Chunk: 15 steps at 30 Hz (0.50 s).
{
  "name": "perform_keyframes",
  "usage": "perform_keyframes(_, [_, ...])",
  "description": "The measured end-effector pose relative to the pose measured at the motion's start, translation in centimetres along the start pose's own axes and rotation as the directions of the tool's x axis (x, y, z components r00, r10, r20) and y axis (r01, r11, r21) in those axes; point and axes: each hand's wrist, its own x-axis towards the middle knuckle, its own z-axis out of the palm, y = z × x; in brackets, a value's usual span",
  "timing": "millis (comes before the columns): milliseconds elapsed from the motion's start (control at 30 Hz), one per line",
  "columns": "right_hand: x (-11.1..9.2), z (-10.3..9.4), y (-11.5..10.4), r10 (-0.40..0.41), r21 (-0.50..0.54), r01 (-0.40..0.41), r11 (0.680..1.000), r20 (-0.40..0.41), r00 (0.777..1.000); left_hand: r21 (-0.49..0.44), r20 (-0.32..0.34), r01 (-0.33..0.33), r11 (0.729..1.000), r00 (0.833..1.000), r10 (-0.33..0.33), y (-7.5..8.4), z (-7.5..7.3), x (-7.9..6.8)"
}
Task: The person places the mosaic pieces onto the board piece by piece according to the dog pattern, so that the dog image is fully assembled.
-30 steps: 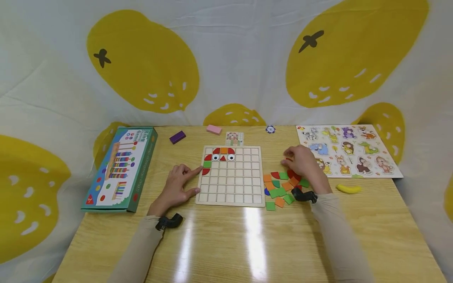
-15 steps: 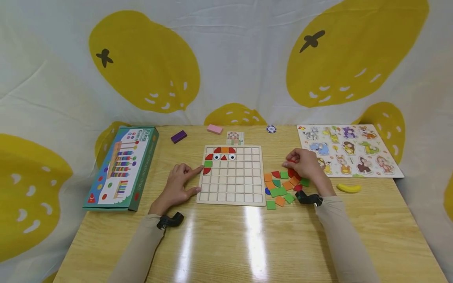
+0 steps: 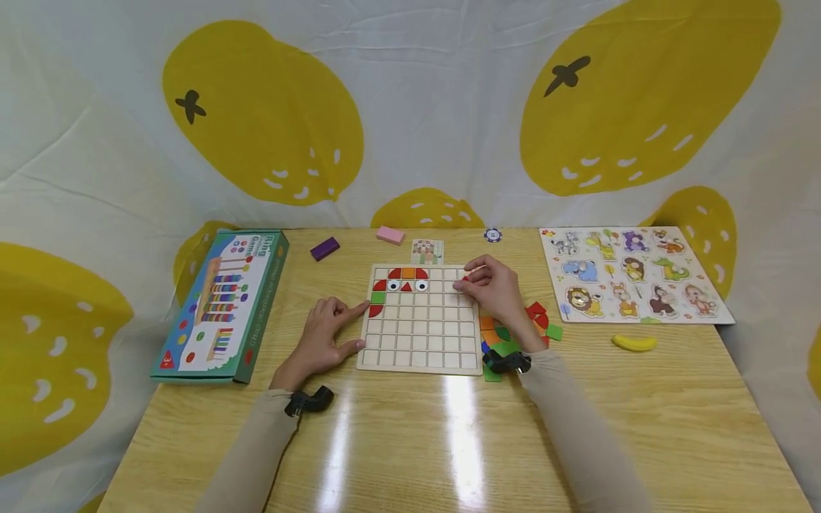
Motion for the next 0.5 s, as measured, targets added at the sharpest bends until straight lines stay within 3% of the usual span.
perform_keyframes(100, [0.5, 2.4, -0.3, 0.006, 0.004, -0.006, 1.000, -0.014, 1.000, -0.009, -0.001, 0.000, 1.000, 1.000, 0.000, 0.0, 0.0, 0.0])
perform_keyframes(267, [1.1, 5.3, -0.9, -0.049, -0.004, 0.049, 0.999, 0.011, 0.999, -0.001, -0.003, -0.001, 1.000, 1.000, 0.001, 0.1, -0.1, 0.0])
perform_keyframes(500, [1.2, 6.9, -1.6, -0.169, -0.134, 0.176, 0.975, 0.065, 0.983, 0.016, -0.011, -0.021, 1.000, 1.000, 0.021, -0.1, -0.1, 0.1])
